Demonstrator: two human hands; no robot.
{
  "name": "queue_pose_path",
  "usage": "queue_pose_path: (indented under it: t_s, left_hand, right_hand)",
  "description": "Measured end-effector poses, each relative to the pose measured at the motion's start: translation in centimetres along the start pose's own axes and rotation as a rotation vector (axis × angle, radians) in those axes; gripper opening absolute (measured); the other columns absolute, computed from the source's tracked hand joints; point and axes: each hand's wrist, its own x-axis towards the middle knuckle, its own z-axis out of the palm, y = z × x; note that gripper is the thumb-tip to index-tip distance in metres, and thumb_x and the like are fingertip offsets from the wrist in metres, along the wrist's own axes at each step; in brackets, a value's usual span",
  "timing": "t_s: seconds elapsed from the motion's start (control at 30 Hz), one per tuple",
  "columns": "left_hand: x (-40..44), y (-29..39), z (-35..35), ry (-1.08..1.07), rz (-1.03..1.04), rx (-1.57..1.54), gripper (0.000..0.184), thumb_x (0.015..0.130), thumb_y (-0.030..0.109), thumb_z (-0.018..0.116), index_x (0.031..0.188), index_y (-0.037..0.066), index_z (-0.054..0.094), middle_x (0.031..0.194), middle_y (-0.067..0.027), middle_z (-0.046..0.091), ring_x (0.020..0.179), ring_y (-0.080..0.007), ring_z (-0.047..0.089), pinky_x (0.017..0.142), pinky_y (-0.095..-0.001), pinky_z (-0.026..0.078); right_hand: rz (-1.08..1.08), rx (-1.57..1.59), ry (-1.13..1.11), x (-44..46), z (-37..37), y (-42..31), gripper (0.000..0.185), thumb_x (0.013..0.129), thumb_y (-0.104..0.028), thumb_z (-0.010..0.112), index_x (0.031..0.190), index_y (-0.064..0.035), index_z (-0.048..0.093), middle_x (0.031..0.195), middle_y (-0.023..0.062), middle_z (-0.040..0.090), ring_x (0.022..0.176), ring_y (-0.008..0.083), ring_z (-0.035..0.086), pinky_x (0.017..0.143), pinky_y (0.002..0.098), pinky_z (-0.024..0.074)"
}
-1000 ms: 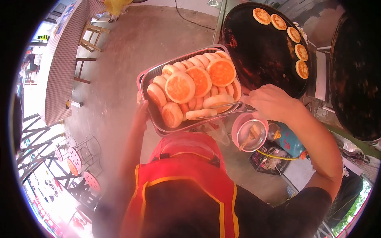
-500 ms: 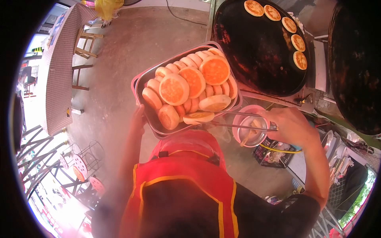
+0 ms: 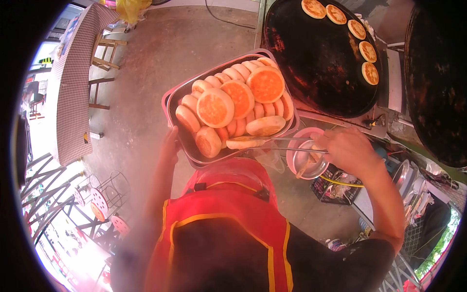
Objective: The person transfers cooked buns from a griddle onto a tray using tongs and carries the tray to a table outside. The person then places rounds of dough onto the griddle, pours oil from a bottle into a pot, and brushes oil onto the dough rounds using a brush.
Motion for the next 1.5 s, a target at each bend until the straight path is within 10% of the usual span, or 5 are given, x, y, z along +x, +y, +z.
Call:
queue_pose_path:
  t_s: [0.3,0.9,1.1,1.23,1.5]
  left_hand:
    - [0.9,-0.8,-0.5,-0.042,0.025,-0.035,0.030,0.090,0.034,0.054,0.102,0.006,0.055,0.085,-0.0018,0.062,0.070,-0.0116,0.059,0.060,-0.0258,0.046]
    - [1.2,-1.1,-1.0,-0.080,-0.007,-0.016,0.032,0.091,0.034,0.052,0.108,0.007,0.054,0.090,-0.0024,0.061,0.074,-0.0125,0.059,0.065,-0.0266,0.047]
    - [1.0,-0.5,-0.7,-0.074,-0.004,0.034,0.033,0.091,0.036,0.052,0.109,0.007,0.053,0.091,-0.0009,0.059,0.074,-0.0112,0.057,0.064,-0.0249,0.045]
    - [0.8,-0.8,-0.7,-0.059,0.004,0.037,0.034,0.091,0.037,0.052,0.107,0.007,0.052,0.090,-0.0008,0.059,0.074,-0.0110,0.057,0.063,-0.0251,0.045]
    - [-0.2,-0.2,0.5,0.096,-0.020,0.028,0.030,0.091,0.034,0.052,0.103,0.007,0.053,0.084,-0.0016,0.059,0.068,-0.0107,0.056,0.057,-0.0247,0.045]
  right_hand:
    - [-0.230,-0.344,0.219,3.3,-3.1,-0.2,0.022,0.074,-0.013,0.055,0.096,-0.0137,0.058,0.077,0.0012,0.057,0.080,0.0174,0.057,0.067,0.0320,0.0440]
    - [0.029,0.098,0.208,-0.9,-0.7,0.7,0.056,0.063,-0.012,0.069,0.117,-0.0083,0.055,0.102,0.0091,0.061,0.094,0.0269,0.057,0.081,0.0372,0.0447]
    - [0.413,0.594,0.302,-2.0,-1.4,2.5,0.053,0.069,-0.014,0.068,0.119,-0.0028,0.051,0.095,0.0148,0.062,0.086,0.0308,0.060,0.078,0.0365,0.0458]
    - [0.540,1.404,0.517,2.1,3.2,8.4,0.034,0.089,-0.032,0.055,0.109,-0.0056,0.053,0.070,0.0034,0.052,0.052,0.0099,0.049,0.043,0.0247,0.0383]
    - [0.343,2.371,0.721,20.7,8.2,18.4,0.027,0.083,-0.026,0.061,0.091,-0.0020,0.050,0.071,0.0086,0.052,0.051,0.0153,0.048,0.041,0.0261,0.0398]
